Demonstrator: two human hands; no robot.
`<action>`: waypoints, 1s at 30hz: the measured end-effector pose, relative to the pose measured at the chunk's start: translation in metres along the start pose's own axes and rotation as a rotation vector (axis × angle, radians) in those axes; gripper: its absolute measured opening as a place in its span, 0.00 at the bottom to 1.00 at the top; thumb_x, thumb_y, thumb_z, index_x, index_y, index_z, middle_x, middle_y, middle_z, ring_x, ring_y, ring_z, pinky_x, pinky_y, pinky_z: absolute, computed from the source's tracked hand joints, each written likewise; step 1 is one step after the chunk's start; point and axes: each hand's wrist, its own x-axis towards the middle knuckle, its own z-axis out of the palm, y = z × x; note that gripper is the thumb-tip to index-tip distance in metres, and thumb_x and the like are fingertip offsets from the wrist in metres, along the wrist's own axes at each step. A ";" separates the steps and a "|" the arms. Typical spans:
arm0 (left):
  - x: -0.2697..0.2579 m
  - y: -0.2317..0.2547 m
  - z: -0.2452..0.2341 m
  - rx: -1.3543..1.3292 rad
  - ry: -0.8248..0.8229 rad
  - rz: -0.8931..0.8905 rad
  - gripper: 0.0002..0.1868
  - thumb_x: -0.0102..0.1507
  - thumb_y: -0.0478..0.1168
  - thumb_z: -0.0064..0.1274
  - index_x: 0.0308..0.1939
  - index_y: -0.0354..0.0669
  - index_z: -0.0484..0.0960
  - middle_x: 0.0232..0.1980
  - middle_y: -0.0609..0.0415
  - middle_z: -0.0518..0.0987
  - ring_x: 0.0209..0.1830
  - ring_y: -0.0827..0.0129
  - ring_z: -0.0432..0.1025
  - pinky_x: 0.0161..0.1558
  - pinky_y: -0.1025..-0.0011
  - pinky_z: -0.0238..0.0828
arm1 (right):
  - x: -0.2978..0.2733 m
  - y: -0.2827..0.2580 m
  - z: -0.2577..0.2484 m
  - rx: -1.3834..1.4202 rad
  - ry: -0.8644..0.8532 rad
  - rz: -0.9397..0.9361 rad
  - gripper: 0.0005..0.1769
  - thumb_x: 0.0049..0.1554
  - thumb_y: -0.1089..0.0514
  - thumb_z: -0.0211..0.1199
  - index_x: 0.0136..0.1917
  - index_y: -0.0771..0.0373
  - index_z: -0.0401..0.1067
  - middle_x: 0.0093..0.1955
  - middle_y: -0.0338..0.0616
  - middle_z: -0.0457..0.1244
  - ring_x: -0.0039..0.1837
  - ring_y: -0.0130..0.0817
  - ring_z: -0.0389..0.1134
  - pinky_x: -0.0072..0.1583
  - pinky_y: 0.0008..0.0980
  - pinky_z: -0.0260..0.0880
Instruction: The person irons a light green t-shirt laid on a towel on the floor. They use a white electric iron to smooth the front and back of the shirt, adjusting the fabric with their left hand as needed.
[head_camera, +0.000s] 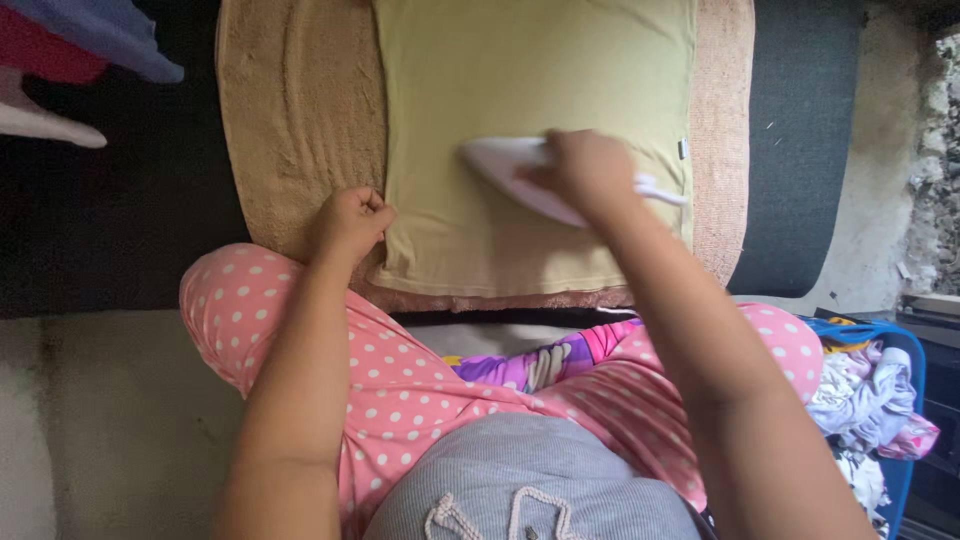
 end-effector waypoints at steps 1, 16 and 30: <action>0.000 0.000 -0.001 -0.011 -0.007 0.000 0.11 0.58 0.46 0.62 0.30 0.43 0.81 0.23 0.58 0.79 0.22 0.75 0.73 0.27 0.71 0.67 | 0.000 0.023 -0.004 -0.044 -0.028 0.080 0.36 0.50 0.26 0.68 0.55 0.57 0.78 0.45 0.55 0.71 0.47 0.54 0.73 0.50 0.51 0.72; -0.004 0.014 -0.001 0.064 0.029 -0.037 0.10 0.56 0.46 0.61 0.29 0.45 0.81 0.23 0.58 0.79 0.21 0.73 0.74 0.28 0.68 0.68 | 0.010 0.012 -0.010 -0.008 -0.036 -0.004 0.36 0.47 0.30 0.72 0.56 0.58 0.77 0.46 0.56 0.70 0.48 0.55 0.72 0.50 0.50 0.71; -0.004 0.009 -0.003 0.036 0.002 -0.031 0.10 0.56 0.45 0.62 0.30 0.45 0.81 0.24 0.58 0.81 0.22 0.74 0.75 0.29 0.69 0.69 | 0.005 -0.012 -0.028 0.087 -0.012 -0.213 0.23 0.59 0.43 0.64 0.66 0.44 0.69 0.50 0.52 0.70 0.51 0.56 0.72 0.52 0.51 0.70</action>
